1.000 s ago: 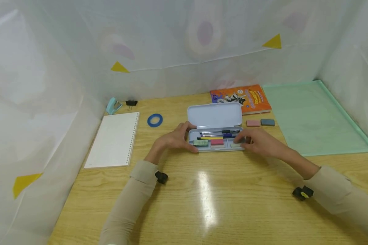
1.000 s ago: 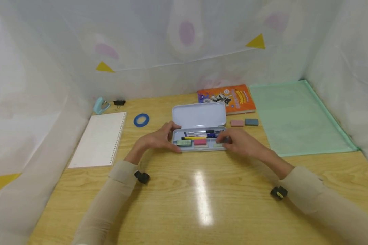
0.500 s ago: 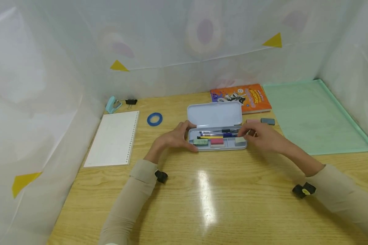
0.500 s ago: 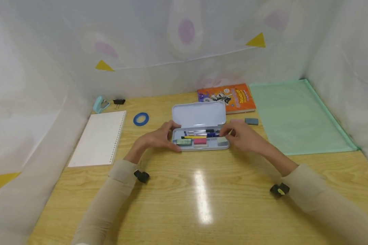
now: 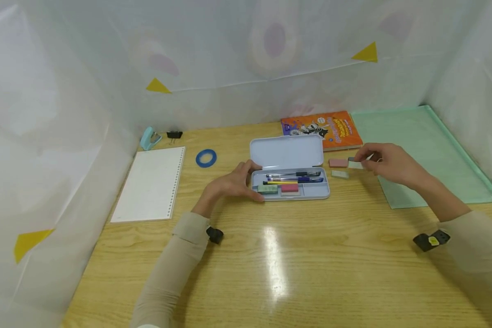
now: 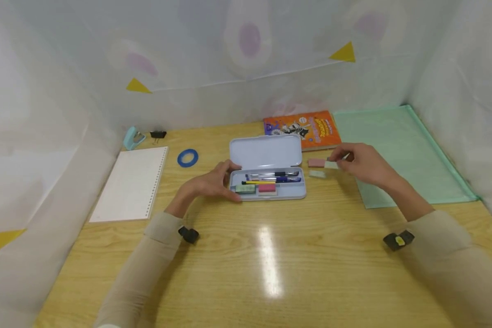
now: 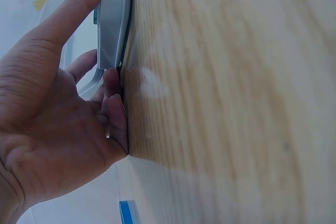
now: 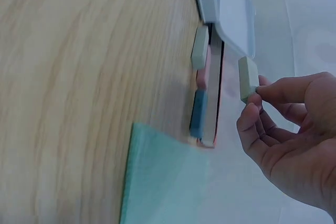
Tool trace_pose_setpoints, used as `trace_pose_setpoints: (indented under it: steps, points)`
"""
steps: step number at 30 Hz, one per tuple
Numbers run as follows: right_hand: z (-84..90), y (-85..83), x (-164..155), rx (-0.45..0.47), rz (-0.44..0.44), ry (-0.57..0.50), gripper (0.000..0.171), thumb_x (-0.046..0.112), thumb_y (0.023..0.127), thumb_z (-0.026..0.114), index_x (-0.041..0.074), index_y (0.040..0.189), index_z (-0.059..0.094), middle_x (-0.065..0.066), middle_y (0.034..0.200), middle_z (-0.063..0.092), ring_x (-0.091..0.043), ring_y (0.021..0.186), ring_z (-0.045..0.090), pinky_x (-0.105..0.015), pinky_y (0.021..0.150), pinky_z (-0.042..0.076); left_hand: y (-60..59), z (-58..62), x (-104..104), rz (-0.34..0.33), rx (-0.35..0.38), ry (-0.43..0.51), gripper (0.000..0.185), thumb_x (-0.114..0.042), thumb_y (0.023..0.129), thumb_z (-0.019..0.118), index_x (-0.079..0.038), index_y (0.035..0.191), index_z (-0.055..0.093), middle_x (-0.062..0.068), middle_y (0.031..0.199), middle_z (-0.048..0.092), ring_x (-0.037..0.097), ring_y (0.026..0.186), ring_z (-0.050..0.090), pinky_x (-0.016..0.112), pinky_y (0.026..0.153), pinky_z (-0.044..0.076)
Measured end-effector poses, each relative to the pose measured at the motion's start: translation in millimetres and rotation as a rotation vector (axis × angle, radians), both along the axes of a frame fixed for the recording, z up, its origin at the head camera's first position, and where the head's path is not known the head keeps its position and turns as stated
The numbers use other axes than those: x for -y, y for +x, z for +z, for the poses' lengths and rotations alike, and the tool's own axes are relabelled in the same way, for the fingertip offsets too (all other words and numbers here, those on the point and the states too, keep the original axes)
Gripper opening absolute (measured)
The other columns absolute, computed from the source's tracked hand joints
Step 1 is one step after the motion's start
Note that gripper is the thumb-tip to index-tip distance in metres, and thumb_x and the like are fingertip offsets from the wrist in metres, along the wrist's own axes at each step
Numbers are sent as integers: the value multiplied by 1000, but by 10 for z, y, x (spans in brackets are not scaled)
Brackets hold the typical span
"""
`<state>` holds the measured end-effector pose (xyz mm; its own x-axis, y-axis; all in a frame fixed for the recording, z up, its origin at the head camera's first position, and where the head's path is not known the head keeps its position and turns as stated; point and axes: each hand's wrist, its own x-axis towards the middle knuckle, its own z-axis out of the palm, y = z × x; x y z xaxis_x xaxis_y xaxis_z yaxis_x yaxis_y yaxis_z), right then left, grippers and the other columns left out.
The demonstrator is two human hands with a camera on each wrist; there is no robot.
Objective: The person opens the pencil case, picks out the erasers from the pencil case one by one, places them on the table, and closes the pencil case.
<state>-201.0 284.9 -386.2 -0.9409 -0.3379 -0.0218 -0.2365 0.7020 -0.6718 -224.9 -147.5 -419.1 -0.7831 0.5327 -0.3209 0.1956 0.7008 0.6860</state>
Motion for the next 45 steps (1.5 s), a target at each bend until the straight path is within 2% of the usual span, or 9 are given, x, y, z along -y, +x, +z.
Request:
trace_pose_setpoints:
  steps: [8, 16, 20, 25, 30, 36, 40, 45]
  points:
    - [-118, -50, -172, 87, 37, 33, 18, 3, 105, 57, 1, 118, 69, -14, 106, 68, -25, 71, 56, -33, 62, 49, -11, -10, -2, -7, -7, 3, 91, -42, 80, 91, -15, 147, 37, 8, 141, 39, 23, 129, 38, 41, 114, 37]
    - [-256, -93, -211, 59, 58, 43, 17, 3, 104, 59, 2, 116, 70, -11, 101, 69, -18, 70, 56, -30, 62, 48, -21, -21, 3, -13, -14, 6, 91, -42, 79, 91, -15, 147, 37, 8, 141, 38, 23, 129, 38, 41, 114, 37]
    - [-243, -90, -212, 36, 42, 57, 18, 4, 104, 60, 3, 118, 71, -12, 100, 71, -19, 72, 61, -30, 62, 48, -25, -26, 4, -11, -13, 10, 91, -42, 79, 91, -16, 147, 37, 8, 142, 38, 23, 130, 38, 42, 114, 37]
    - [-200, -66, -184, 31, 24, 27, 19, 9, 104, 63, 2, 121, 69, -14, 104, 72, -20, 72, 65, -31, 63, 52, -19, -24, 7, -3, -7, 0, 93, -44, 78, 91, -16, 148, 37, 8, 142, 38, 23, 130, 38, 42, 115, 36]
    - [-158, -35, -77, 42, 33, -64, 22, 12, 103, 66, 2, 122, 68, -14, 113, 71, -20, 80, 66, -32, 66, 55, -16, -23, 5, -2, -11, -11, 94, -45, 78, 92, -17, 148, 37, 7, 142, 38, 23, 130, 38, 42, 115, 36]
    - [-123, -16, 166, 58, 70, -131, 25, 10, 100, 70, 5, 125, 70, -11, 115, 71, -20, 83, 64, -30, 67, 55, -20, -21, 6, -5, -11, -9, 93, -43, 78, 91, -16, 149, 36, 8, 142, 38, 23, 130, 38, 42, 115, 37]
    - [-107, 3, 359, 83, 135, -193, 27, 8, 100, 69, 2, 126, 69, -15, 120, 70, -20, 85, 63, -30, 69, 56, -19, -19, 7, -10, -10, -5, 93, -44, 79, 91, -16, 149, 37, 8, 142, 38, 23, 131, 38, 42, 115, 36]
    - [-130, 33, 604, 90, 208, -229, 25, 7, 100, 69, 1, 124, 69, -16, 113, 70, -22, 86, 65, -31, 71, 56, -14, -16, 6, -9, -12, 5, 92, -43, 79, 91, -15, 148, 37, 8, 142, 38, 24, 131, 38, 42, 115, 36]
